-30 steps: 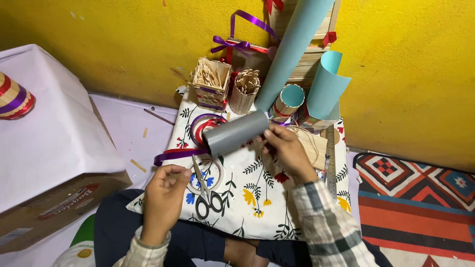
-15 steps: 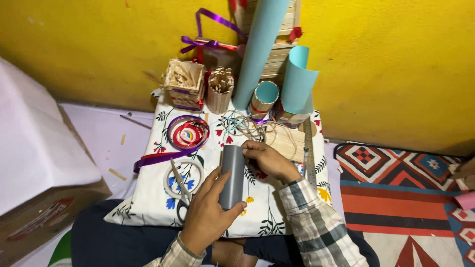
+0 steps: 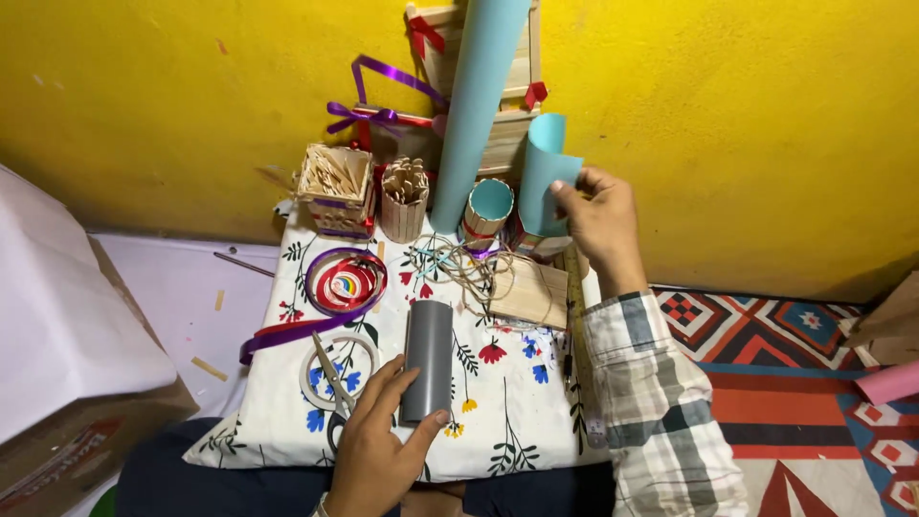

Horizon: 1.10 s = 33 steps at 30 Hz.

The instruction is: Cutting paper and assembling a decorative object using tape and scissors

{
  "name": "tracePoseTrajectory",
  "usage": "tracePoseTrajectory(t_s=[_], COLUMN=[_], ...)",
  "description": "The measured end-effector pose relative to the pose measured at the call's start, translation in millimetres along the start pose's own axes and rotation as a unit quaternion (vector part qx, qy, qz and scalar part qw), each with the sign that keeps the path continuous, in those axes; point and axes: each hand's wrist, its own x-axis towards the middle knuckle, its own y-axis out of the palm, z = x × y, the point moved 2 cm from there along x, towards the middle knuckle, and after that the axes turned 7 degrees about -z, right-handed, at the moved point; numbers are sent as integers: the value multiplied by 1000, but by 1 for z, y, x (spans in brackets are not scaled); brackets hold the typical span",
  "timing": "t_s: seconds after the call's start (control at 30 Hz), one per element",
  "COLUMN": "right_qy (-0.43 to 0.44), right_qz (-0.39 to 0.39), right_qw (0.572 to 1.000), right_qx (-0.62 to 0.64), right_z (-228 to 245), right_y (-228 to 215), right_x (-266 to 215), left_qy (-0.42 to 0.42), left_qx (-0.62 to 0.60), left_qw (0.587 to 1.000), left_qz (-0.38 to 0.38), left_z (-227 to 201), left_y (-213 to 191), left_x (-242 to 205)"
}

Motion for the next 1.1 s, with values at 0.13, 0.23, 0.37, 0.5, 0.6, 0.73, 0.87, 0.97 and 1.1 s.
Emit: tracePoseTrajectory(t_s=[0.13, 0.23, 0.37, 0.5, 0.6, 0.73, 0.87, 0.97, 1.1], right_qy=[13, -57, -153, -267, -274, -284, -346, -315, -287], right_qz=[-33, -63, -85, -4, 164, 233, 317, 321, 305], right_qw=[989, 972, 954, 954, 944, 930, 883, 893, 908], right_qx=[142, 219, 245, 133, 79, 7, -8, 23, 24], right_z=[18, 49, 87, 96, 64, 40, 49, 46, 36], right_y=[-17, -42, -73, -65, -24, 25, 39, 44, 48], right_x=[9, 6, -30, -95, -142, -189, -208, -212, -213], left_qy=[18, -6, -61, -204, -232, -219, -271, -277, -255], left_qx=[0, -20, -98, -282, -425, -519, -397, -314, -296], left_qw=[999, 997, 990, 936, 875, 825, 876, 908, 921], left_qz=[-45, -76, -79, -54, 7, 36, 49, 13, -8], left_z=[0, -3, -1, 19, 35, 24, 15, 15, 15], left_y=[-10, -20, -30, -34, -32, -38, -42, -41, -44], left_x=[1, 6, 9, 15, 22, 23, 25, 24, 26])
